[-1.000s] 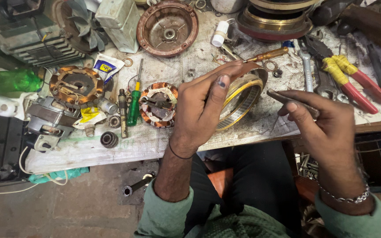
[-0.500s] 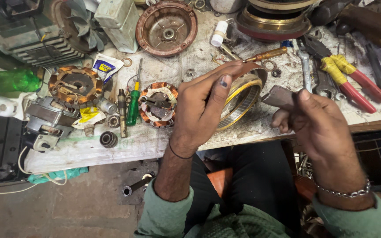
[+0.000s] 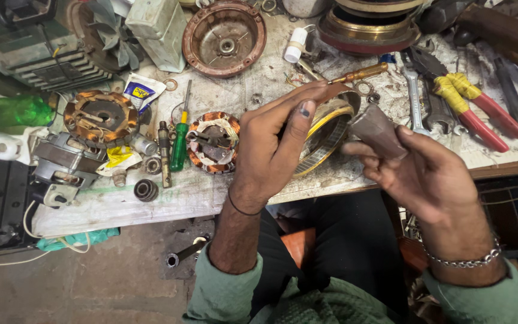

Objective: The person scrubs a circular metal part with a small abrasive block, rotating it to clean different areas. The person then uses a screwdriver to scrape residue from the inner groove of the part.

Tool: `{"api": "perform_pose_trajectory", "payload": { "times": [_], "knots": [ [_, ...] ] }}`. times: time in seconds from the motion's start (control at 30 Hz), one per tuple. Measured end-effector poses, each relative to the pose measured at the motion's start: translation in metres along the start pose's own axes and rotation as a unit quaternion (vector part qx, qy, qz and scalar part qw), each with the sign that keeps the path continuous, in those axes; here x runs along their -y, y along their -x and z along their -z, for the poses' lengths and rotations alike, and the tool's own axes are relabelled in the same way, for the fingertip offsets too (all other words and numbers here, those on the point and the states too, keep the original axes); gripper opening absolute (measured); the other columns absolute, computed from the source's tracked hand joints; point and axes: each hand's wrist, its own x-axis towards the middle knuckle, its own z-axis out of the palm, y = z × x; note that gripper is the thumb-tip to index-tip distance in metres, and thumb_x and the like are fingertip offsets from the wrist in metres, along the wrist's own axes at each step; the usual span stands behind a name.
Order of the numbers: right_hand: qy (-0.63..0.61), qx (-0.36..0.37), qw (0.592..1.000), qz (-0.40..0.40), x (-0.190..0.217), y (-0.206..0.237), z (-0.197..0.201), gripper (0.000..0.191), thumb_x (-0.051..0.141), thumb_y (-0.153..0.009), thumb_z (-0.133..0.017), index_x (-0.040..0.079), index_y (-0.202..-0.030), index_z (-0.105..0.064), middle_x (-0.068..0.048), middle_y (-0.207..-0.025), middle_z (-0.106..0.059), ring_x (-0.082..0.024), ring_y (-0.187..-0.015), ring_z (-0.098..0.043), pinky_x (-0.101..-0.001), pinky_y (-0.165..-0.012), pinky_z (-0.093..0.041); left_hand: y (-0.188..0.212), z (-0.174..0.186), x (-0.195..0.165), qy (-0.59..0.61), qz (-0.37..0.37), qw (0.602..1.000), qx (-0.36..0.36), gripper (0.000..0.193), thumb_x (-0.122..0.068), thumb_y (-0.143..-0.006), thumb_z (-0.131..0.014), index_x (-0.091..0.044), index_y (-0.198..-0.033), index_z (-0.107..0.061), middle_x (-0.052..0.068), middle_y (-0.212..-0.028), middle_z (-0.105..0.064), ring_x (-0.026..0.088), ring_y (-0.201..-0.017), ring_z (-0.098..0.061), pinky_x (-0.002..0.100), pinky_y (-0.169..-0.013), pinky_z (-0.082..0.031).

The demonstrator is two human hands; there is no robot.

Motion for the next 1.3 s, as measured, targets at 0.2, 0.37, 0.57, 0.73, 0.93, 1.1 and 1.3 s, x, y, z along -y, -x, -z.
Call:
{"api": "perform_pose_trajectory", "payload": {
  "times": [0.2, 0.37, 0.57, 0.73, 0.93, 1.1, 1.3],
  "knots": [
    [0.006, -0.062, 0.998, 0.016, -0.007, 0.001, 0.006, 0.023, 0.019, -0.107, -0.059, -0.001, -0.118, -0.061, -0.016, -0.115, -0.069, -0.020, -0.098, -0.063, -0.0339, -0.084, -0.051, 0.001, 0.000, -0.002, 0.000, -0.001, 1.000, 0.000, 0.039, -0.025, -0.114, -0.049, 0.004, -0.132, -0.068, 0.022, -0.133, -0.072, 0.029, -0.129, -0.072, 0.038, -0.111, -0.060],
    [0.015, -0.034, 0.999, 0.028, -0.010, 0.002, 0.011, 0.027, 0.019, -0.106, -0.063, -0.003, -0.121, -0.065, -0.012, -0.106, -0.070, -0.018, -0.090, -0.065, -0.0328, -0.080, -0.054, 0.002, 0.001, -0.005, 0.004, 0.002, 1.000, 0.000, 0.037, -0.024, -0.114, -0.051, 0.004, -0.130, -0.069, 0.020, -0.133, -0.073, 0.028, -0.128, -0.073, 0.036, -0.109, -0.059],
    [0.044, 0.033, 0.998, 0.043, -0.008, 0.005, 0.009, 0.035, 0.000, -0.097, -0.068, -0.003, -0.131, -0.059, -0.014, -0.103, -0.071, -0.020, -0.090, -0.072, -0.0347, -0.081, -0.059, 0.002, 0.000, -0.007, 0.005, 0.008, 1.000, -0.003, 0.035, -0.023, -0.113, -0.054, 0.003, -0.129, -0.069, 0.020, -0.132, -0.074, 0.027, -0.127, -0.073, 0.035, -0.108, -0.059],
    [0.100, 0.052, 0.993, 0.041, -0.004, 0.006, 0.000, 0.052, -0.001, -0.092, -0.067, -0.001, -0.142, -0.053, -0.020, -0.099, -0.073, -0.025, -0.087, -0.075, -0.0368, -0.078, -0.061, 0.002, 0.001, -0.007, 0.002, 0.007, 1.000, 0.000, 0.035, -0.024, -0.113, -0.053, 0.004, -0.129, -0.069, 0.020, -0.132, -0.074, 0.027, -0.127, -0.073, 0.035, -0.108, -0.059],
    [0.215, -0.012, 0.972, 0.097, -0.009, 0.004, -0.005, 0.038, -0.006, -0.099, -0.065, -0.010, -0.135, -0.058, -0.015, -0.114, -0.070, -0.018, -0.106, -0.066, -0.0314, -0.092, -0.054, 0.002, 0.000, -0.005, 0.000, 0.006, 1.000, 0.002, 0.035, -0.024, -0.113, -0.053, 0.003, -0.129, -0.069, 0.020, -0.132, -0.073, 0.028, -0.128, -0.073, 0.036, -0.109, -0.060],
    [0.265, -0.065, 0.958, 0.086, -0.009, 0.003, -0.004, 0.034, -0.003, -0.095, -0.064, -0.008, -0.129, -0.065, -0.016, -0.104, -0.075, -0.018, -0.092, -0.072, -0.0324, -0.083, -0.059, 0.001, 0.000, -0.006, 0.001, 0.007, 1.000, 0.002, 0.034, -0.023, -0.113, -0.052, 0.003, -0.130, -0.069, 0.020, -0.133, -0.073, 0.028, -0.128, -0.073, 0.036, -0.108, -0.060],
    [0.371, -0.100, 0.909, 0.160, -0.014, 0.008, -0.016, 0.025, 0.001, -0.096, -0.068, -0.004, -0.120, -0.072, -0.014, -0.111, -0.078, -0.018, -0.098, -0.073, -0.0302, -0.089, -0.060, 0.001, 0.000, -0.007, -0.001, 0.001, 1.000, -0.004, 0.034, -0.023, -0.113, -0.054, 0.003, -0.130, -0.069, 0.020, -0.133, -0.073, 0.027, -0.129, -0.073, 0.036, -0.109, -0.060]
  ]
}}
